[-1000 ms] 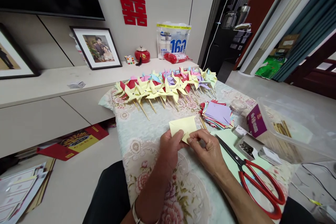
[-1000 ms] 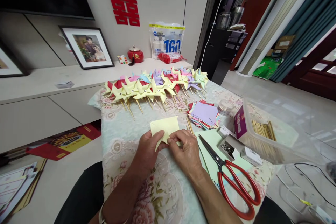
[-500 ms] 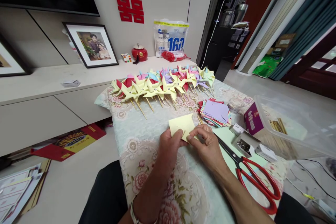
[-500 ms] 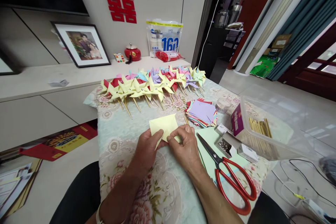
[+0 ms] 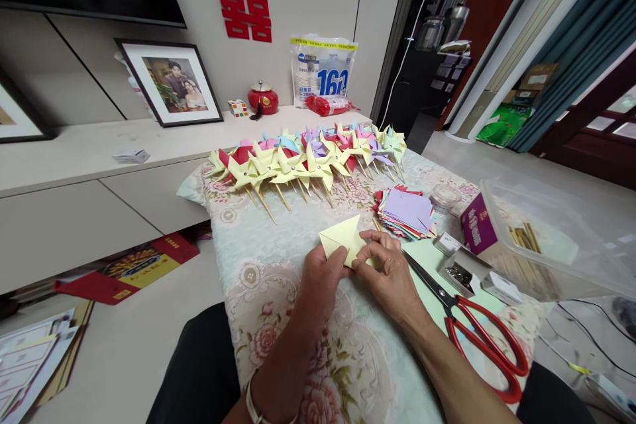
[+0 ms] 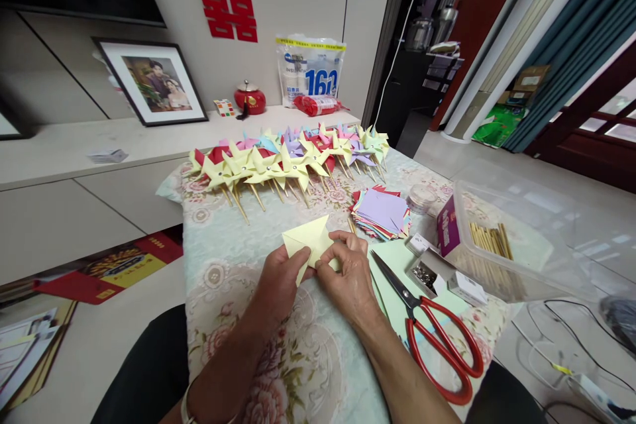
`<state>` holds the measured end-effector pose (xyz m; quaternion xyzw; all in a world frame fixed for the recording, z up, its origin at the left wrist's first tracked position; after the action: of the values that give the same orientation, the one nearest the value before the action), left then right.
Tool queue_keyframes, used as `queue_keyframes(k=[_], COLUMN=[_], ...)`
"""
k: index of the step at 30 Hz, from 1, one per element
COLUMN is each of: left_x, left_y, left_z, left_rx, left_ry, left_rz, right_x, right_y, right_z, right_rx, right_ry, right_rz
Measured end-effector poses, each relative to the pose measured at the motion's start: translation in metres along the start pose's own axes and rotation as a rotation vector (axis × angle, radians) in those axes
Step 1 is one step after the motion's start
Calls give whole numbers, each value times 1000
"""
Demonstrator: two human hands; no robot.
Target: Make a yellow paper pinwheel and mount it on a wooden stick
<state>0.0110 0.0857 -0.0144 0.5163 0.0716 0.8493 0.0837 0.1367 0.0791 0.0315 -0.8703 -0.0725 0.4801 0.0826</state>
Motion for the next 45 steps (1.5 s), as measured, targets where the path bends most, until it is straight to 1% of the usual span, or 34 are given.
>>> queue_keyframes(k=[10,21,28,31,35,38,42,45], left_x=[0,-10,-6,0,3,4,4,3], left_y=[0,-8,-6,-3,0,1,1,1], left_z=[1,-10,-9,-8,-11,-12,-11,-9], left_rx=[0,25,40,49,76,89,72,47], left_ry=[-17,-127,-99,-78,-71,-58,-8,24], left_rz=[-6,31,17,0,-53,-80,-70,-67], right_x=[3,3,0,-4,-3,-1,-7,-12], right_y=[-1,-1,0,-1,-2,-3,-1,1], right_z=[0,0,0,-5,-19,-21,-15,-11], right_rx=[-5,7,2,28,106,100,51,49], right_ry=[-5,-7,5,-11,-74,-96,-15,66], right_rz=[18,7,-1,-20,-25,-8,-43,-87])
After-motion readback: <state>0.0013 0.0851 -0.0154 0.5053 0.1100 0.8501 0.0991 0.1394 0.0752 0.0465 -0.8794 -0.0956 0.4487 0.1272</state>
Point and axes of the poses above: each hand's wrist, its own y-axis away from the middle knuckle, its own z-axis out of the palm, x = y × z, the point moved 9 cm from there along -y, towards the middle knuckle, and after that the axes turned 3 degrees about -x, right-handed, at the moved point
